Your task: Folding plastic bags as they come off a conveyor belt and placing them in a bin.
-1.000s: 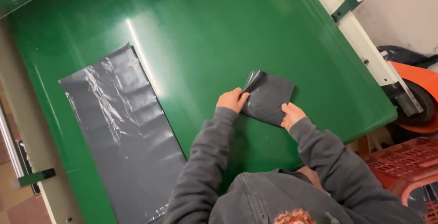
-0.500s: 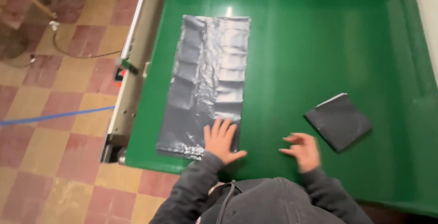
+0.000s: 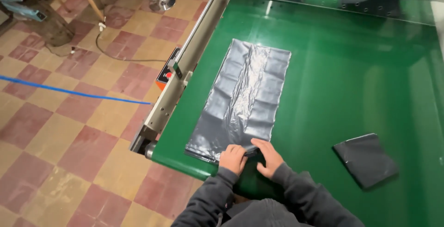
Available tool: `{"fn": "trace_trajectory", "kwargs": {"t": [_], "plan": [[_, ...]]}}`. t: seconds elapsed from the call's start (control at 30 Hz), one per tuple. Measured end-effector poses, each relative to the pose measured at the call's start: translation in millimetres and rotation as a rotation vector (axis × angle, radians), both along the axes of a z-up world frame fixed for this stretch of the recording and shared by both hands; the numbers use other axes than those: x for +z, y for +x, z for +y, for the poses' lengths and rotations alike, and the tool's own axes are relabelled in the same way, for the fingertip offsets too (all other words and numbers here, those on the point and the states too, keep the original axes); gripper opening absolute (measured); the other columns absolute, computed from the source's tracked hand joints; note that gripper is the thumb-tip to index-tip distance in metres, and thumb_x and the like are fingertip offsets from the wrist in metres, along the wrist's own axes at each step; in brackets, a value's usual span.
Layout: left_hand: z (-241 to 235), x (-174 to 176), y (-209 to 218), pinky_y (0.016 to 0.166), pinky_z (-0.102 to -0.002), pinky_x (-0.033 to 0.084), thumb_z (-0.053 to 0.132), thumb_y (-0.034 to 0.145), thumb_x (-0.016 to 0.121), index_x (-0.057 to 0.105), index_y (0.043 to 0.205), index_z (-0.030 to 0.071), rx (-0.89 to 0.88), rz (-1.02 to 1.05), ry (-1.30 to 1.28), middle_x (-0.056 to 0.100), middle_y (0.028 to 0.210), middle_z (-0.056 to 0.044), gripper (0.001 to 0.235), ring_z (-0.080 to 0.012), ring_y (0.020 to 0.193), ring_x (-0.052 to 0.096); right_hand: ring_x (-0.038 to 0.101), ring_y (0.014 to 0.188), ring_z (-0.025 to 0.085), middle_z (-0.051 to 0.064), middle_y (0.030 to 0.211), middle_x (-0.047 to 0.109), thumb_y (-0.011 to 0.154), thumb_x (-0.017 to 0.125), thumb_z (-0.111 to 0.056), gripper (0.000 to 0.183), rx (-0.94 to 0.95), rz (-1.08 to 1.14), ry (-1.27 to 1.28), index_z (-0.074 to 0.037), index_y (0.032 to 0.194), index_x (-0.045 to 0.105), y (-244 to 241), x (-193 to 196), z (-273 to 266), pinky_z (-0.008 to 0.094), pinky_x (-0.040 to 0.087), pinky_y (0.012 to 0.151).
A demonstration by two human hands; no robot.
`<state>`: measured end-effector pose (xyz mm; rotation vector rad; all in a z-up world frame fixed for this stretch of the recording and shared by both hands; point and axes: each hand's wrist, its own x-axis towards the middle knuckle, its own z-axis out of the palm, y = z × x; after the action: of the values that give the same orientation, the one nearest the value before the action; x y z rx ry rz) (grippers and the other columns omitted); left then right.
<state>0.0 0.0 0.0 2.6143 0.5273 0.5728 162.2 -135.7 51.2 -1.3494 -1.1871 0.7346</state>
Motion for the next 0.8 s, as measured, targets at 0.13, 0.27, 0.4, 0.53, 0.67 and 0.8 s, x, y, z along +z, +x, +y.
{"fn": "trace_trajectory", "kwargs": {"t": [0.13, 0.27, 0.4, 0.53, 0.67, 0.8], "plan": [[2.5, 50.6, -16.9, 0.084, -0.045, 0.048, 0.027, 0.082, 0.078, 0.064, 0.107, 0.014, -0.069, -0.054, 0.002, 0.066, 0.111, -0.002, 0.031, -0.0266, 0.114, 0.059, 0.066, 0.107, 0.029, 0.009, 0.113, 0.069, 0.076, 0.075, -0.009, 0.042, -0.233, -0.680, -0.139, -0.011, 0.116, 0.065, 4.8, -20.4, -9.1, 0.035, 0.053, 0.091], [27.2, 35.3, -76.5, 0.084, -0.038, 0.053, 0.018, 0.075, 0.077, 0.064, 0.104, 0.018, -0.131, 0.034, 0.243, 0.067, 0.114, 0.001, 0.031, -0.0232, 0.118, 0.060, 0.074, 0.083, 0.022, 0.006, 0.093, 0.075, 0.084, 0.076, -0.012, 0.019, -0.256, -0.479, -0.167, -0.011, 0.102, 0.073, 4.3, -10.7, -75.0, 0.032, 0.058, 0.073], [69.6, 81.7, -86.2, 0.077, -0.042, 0.054, 0.015, 0.064, 0.079, 0.068, 0.109, 0.016, -0.259, 0.468, -0.154, 0.068, 0.106, -0.004, 0.046, -0.0288, 0.108, 0.062, 0.070, 0.079, 0.015, 0.004, 0.090, 0.074, 0.088, 0.076, -0.011, 0.019, -0.190, -0.041, -0.234, -0.006, 0.106, 0.072, 34.3, -32.2, -146.4, 0.030, 0.057, 0.070], [115.7, 94.9, -13.5, 0.074, -0.033, 0.056, 0.010, 0.083, 0.078, 0.070, 0.100, 0.006, -0.305, 0.062, -0.655, 0.072, 0.091, -0.008, 0.019, -0.0225, 0.082, 0.071, 0.056, 0.061, 0.008, 0.000, 0.079, 0.068, 0.086, 0.075, -0.011, 0.028, -0.398, 0.176, -0.436, -0.006, 0.114, 0.072, 90.1, -9.2, -133.2, 0.026, 0.047, 0.055], [183.9, 59.3, 126.8, 0.078, -0.031, 0.056, 0.012, 0.089, 0.077, 0.068, 0.105, 0.001, -0.174, -0.281, -0.724, 0.074, 0.092, -0.008, 0.021, -0.0159, 0.085, 0.069, 0.054, 0.062, 0.005, -0.003, 0.082, 0.066, 0.091, 0.074, -0.014, 0.034, -0.639, 0.059, -0.324, -0.006, 0.123, 0.069, 192.1, 9.7, -49.2, 0.024, 0.044, 0.054], [236.8, 20.3, 235.1, 0.079, -0.036, 0.056, 0.025, 0.090, 0.077, 0.068, 0.108, 0.005, 0.023, -0.269, -0.538, 0.075, 0.093, -0.014, 0.028, -0.0291, 0.087, 0.073, 0.053, 0.071, 0.008, 0.001, 0.081, 0.059, 0.099, 0.081, -0.013, 0.026, -0.648, -0.072, -0.211, 0.002, 0.102, 0.060, 313.7, -68.4, 14.4, 0.027, 0.046, 0.061]]}}
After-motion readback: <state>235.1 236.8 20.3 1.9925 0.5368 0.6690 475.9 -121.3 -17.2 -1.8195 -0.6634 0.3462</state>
